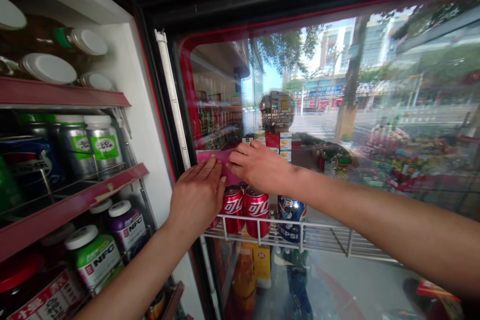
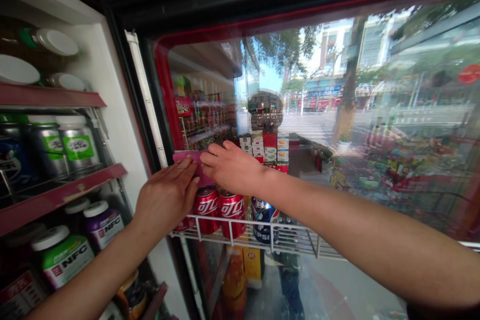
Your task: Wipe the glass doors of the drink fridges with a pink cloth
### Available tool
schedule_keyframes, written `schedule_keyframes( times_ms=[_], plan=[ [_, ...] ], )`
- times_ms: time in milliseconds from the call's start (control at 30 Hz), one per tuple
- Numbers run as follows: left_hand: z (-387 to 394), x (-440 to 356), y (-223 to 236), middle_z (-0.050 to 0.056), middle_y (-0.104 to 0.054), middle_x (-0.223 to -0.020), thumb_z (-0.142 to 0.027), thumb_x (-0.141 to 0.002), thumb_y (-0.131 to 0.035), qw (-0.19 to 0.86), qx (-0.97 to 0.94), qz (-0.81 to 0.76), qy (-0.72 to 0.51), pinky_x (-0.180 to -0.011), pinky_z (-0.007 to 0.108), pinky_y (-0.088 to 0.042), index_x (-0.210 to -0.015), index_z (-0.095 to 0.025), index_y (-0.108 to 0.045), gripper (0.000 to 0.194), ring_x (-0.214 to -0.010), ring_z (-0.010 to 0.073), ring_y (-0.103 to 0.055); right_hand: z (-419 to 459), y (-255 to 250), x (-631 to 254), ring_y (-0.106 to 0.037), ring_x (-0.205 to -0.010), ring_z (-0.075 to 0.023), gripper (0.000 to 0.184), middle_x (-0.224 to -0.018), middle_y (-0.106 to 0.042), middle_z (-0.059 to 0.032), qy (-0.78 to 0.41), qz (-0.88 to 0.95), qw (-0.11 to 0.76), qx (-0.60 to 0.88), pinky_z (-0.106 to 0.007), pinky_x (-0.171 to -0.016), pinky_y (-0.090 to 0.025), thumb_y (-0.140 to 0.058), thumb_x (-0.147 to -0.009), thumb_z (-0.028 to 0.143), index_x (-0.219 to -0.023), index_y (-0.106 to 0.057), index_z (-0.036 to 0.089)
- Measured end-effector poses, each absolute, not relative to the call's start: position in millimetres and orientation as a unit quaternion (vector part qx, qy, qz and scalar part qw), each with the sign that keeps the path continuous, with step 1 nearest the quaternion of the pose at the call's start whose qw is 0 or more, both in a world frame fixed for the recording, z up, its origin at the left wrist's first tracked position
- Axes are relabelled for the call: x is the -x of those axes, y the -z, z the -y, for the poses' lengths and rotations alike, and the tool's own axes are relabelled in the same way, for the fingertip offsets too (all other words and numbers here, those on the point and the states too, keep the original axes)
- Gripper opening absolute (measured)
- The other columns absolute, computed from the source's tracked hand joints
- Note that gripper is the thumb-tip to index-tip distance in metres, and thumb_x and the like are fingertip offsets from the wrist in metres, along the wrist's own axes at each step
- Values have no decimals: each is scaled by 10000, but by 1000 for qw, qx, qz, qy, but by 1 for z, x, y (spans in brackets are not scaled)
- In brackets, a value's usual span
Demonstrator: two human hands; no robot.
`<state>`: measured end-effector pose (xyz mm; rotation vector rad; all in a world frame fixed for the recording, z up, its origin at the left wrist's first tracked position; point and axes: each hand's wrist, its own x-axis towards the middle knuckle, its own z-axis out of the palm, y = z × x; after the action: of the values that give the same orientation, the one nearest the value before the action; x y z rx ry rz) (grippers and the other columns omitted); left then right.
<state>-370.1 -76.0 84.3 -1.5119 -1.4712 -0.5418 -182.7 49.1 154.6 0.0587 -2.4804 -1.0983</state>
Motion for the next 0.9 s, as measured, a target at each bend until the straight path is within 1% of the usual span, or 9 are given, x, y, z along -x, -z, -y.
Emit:
schedule_keyframes(
  times_ms=[167, 233, 333, 467, 633, 767, 900],
  plan=[
    [69, 357, -91, 191, -777, -1394, -303, -1053, -624, 468, 607, 605, 216, -1038, 505, -661, -1289, -92, -789, 356, -1181, 358, -806, -54, -156, 168, -521, -1124, -292, 120, -1162, -691, -93, 385, 894, 230, -22, -427, -840, -371, -618, -1088, 183, -1113, -735, 181],
    [65, 350, -93, 190, -786, -1379, -303, -1039, -659, 476, 604, 602, 216, -1014, 486, -668, -1264, -104, -794, 329, -1155, 348, -815, -55, -155, 161, -520, -1108, -287, 127, -1159, -696, -93, 382, 894, 234, -18, -418, -830, -362, -605, -1101, 195, -1104, -732, 180],
    [60, 338, -95, 160, -797, -1371, -312, -1028, -683, 486, 597, 603, 209, -970, 466, -674, -1243, -142, -797, 296, -1122, 337, -824, -58, -154, 148, -514, -1088, -280, 153, -1144, -702, -97, 375, 894, 244, -10, -406, -823, -344, -587, -1120, 222, -1096, -731, 176],
    [54, 319, -99, 137, -803, -1371, -333, -1031, -688, 495, 597, 598, 203, -950, 443, -672, -1220, -164, -798, 276, -1087, 324, -831, -65, -152, 129, -498, -1105, -279, 149, -1153, -699, -98, 367, 896, 251, -1, -399, -830, -330, -592, -1118, 225, -1099, -732, 176],
    [45, 293, -107, 142, -787, -1401, -315, -1027, -691, 492, 607, 589, 207, -967, 464, -671, -1181, -152, -800, 249, -1138, 344, -820, -75, -149, 103, -480, -1122, -278, 142, -1172, -697, -90, 363, 892, 270, 13, -407, -849, -334, -591, -1122, 233, -1097, -726, 194],
    [39, 272, -111, 131, -790, -1398, -314, -1034, -682, 495, 614, 580, 205, -970, 478, -675, -1194, -160, -800, 252, -1144, 353, -820, -82, -147, 80, -476, -1098, -279, 183, -1150, -699, -89, 368, 886, 280, 22, -409, -826, -324, -560, -1133, 232, -1086, -733, 197],
    [31, 251, -111, 132, -796, -1383, -325, -1055, -653, 512, 615, 562, 210, -985, 486, -674, -1234, -149, -793, 288, -1152, 352, -819, -88, -145, 56, -489, -1085, -276, 193, -1181, -699, -74, 374, 878, 297, 26, -415, -830, -338, -553, -1145, 278, -1120, -726, 197]
  ],
)
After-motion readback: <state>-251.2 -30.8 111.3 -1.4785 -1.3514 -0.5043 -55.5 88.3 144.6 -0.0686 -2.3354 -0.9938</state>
